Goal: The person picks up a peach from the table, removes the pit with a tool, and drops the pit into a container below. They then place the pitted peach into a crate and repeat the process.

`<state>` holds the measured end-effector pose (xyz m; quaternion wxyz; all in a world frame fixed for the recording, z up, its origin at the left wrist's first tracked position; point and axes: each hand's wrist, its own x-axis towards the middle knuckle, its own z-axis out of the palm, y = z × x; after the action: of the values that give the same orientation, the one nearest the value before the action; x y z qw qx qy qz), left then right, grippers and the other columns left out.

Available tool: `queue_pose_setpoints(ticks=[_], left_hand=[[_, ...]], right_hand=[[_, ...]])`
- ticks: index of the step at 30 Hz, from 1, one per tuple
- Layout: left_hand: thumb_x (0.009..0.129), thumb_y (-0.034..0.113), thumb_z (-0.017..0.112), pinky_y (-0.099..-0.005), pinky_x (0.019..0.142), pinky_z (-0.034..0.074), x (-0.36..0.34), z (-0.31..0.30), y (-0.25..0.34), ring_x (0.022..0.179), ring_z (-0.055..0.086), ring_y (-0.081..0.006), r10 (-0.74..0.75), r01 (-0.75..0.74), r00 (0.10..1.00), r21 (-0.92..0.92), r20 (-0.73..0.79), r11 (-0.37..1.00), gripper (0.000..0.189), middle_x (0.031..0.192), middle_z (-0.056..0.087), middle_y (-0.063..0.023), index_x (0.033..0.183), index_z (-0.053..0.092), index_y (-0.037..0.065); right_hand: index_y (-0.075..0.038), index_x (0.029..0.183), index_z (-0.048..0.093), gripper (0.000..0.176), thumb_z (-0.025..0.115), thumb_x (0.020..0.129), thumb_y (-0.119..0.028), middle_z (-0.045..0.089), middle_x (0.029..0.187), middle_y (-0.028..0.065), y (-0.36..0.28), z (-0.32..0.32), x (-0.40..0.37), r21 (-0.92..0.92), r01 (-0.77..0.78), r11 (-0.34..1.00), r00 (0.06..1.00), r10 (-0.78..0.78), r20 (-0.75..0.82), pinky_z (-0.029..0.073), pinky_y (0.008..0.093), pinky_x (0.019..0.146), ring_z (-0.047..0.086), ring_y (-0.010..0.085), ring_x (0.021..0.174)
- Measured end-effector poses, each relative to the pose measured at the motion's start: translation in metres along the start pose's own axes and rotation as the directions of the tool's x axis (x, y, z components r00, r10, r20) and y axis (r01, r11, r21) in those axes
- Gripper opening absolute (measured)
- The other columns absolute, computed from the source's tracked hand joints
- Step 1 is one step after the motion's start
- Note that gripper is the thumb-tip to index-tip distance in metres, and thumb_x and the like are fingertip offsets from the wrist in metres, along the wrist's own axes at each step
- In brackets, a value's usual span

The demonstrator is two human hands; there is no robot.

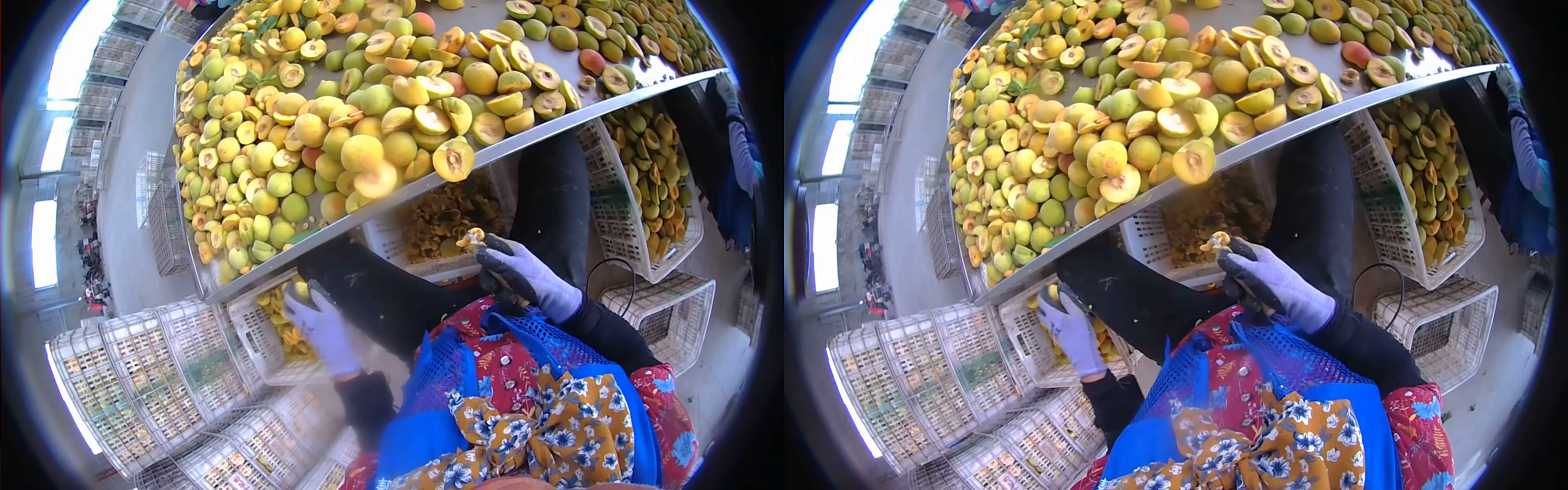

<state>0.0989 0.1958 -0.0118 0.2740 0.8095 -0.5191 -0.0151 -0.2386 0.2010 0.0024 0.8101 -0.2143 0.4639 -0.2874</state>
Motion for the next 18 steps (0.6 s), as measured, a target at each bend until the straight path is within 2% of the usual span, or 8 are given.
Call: queue_pose_setpoints(ticks=[2,5,7,9,12,15,16,18], left_hand=[[0.099,0.034,0.054,-0.0426,0.084,0.052,0.018,-0.017,0.01,0.11,0.059,-0.0338,0.233,-0.118,0.963,0.572,-0.132,0.812,0.046,0.123,0.054,-0.0247,0.124,0.055,-0.004],[0.095,0.032,0.06,-0.0464,0.098,0.042,0.049,-0.01,0.079,0.114,0.052,-0.0414,0.088,-0.092,0.992,0.036,0.091,0.995,0.045,0.122,0.053,-0.0281,0.122,0.058,-0.004],[0.092,0.034,0.064,-0.0475,0.098,0.041,0.061,0.019,0.126,0.112,0.05,-0.0438,0.248,-0.271,0.959,0.179,0.139,0.946,0.05,0.117,0.053,-0.0276,0.124,0.057,-0.004],[0.084,0.042,0.069,-0.0477,0.097,0.042,0.073,0.069,0.129,0.114,0.05,-0.0443,0.326,-0.37,0.901,0.117,0.287,0.921,0.056,0.12,0.053,-0.0276,0.117,0.057,-0.002],[0.08,0.04,0.076,-0.0459,0.093,0.045,0.072,0.082,0.139,0.107,0.055,-0.0405,0.348,-0.348,0.887,-0.056,0.303,0.936,0.057,0.119,0.055,-0.0246,0.115,0.054,0.0],[0.077,0.033,0.079,-0.0443,0.09,0.047,0.059,0.065,0.151,0.103,0.057,-0.0399,0.261,-0.074,0.874,-0.417,0.41,0.906,0.058,0.115,0.056,-0.024,0.116,0.05,0.001],[0.076,0.017,0.082,-0.0365,0.084,0.049,0.049,0.062,0.152,0.103,0.057,-0.0266,0.276,-0.142,0.885,-0.347,0.376,0.927,0.052,0.111,0.053,-0.0171,0.111,0.047,0.001],[0.079,0.013,0.08,-0.0352,0.083,0.05,0.031,0.059,0.149,0.102,0.057,-0.0235,0.275,-0.096,0.919,-0.517,0.282,0.851,0.05,0.113,0.053,-0.013,0.114,0.047,0.001]], right_hand=[[-0.011,0.125,0.052,0.033,0.055,0.101,-0.032,0.061,0.068,0.0044,-0.001,-0.007,0.009,0.133,-0.055,0.99,0.998,0.049,0.043,0.036,0.0205,0.038,0.05,0.0073,0.042],[-0.005,0.112,0.057,0.031,0.056,0.1,-0.033,0.06,0.063,0.0045,-0.005,-0.011,0.02,-0.03,-0.103,0.994,0.995,0.103,0.0,0.038,0.0218,0.038,0.052,0.0077,0.043],[-0.002,0.101,0.058,0.032,0.055,0.101,-0.033,0.059,0.06,0.0046,-0.005,-0.005,0.021,-0.076,-0.004,0.997,0.999,0.001,-0.042,0.039,0.0233,0.039,0.052,0.0089,0.042],[-0.002,0.101,0.057,0.031,0.054,0.101,-0.033,0.059,0.06,0.0046,-0.008,-0.005,0.019,-0.116,0.038,0.993,0.997,-0.044,-0.057,0.04,0.0235,0.039,0.052,0.0093,0.042],[-0.003,0.101,0.057,0.031,0.054,0.101,-0.033,0.061,0.062,0.0052,-0.009,-0.012,0.012,0.086,-0.006,0.996,1.0,0.006,-0.002,0.04,0.023,0.039,0.052,0.0096,0.042],[-0.003,0.105,0.058,0.032,0.053,0.101,-0.034,0.061,0.064,0.0057,-0.01,-0.013,0.013,0.102,-0.038,0.994,0.999,0.037,0.011,0.04,0.0229,0.038,0.052,0.0097,0.041],[-0.003,0.106,0.058,0.033,0.053,0.101,-0.035,0.062,0.065,0.0058,-0.012,-0.014,0.014,0.071,-0.047,0.996,0.999,0.046,0.007,0.04,0.023,0.038,0.052,0.0097,0.041],[-0.004,0.107,0.058,0.034,0.052,0.102,-0.037,0.062,0.066,0.0048,-0.016,-0.016,0.016,0.078,-0.073,0.994,0.994,0.067,0.082,0.04,0.022,0.039,0.053,0.0083,0.042]])
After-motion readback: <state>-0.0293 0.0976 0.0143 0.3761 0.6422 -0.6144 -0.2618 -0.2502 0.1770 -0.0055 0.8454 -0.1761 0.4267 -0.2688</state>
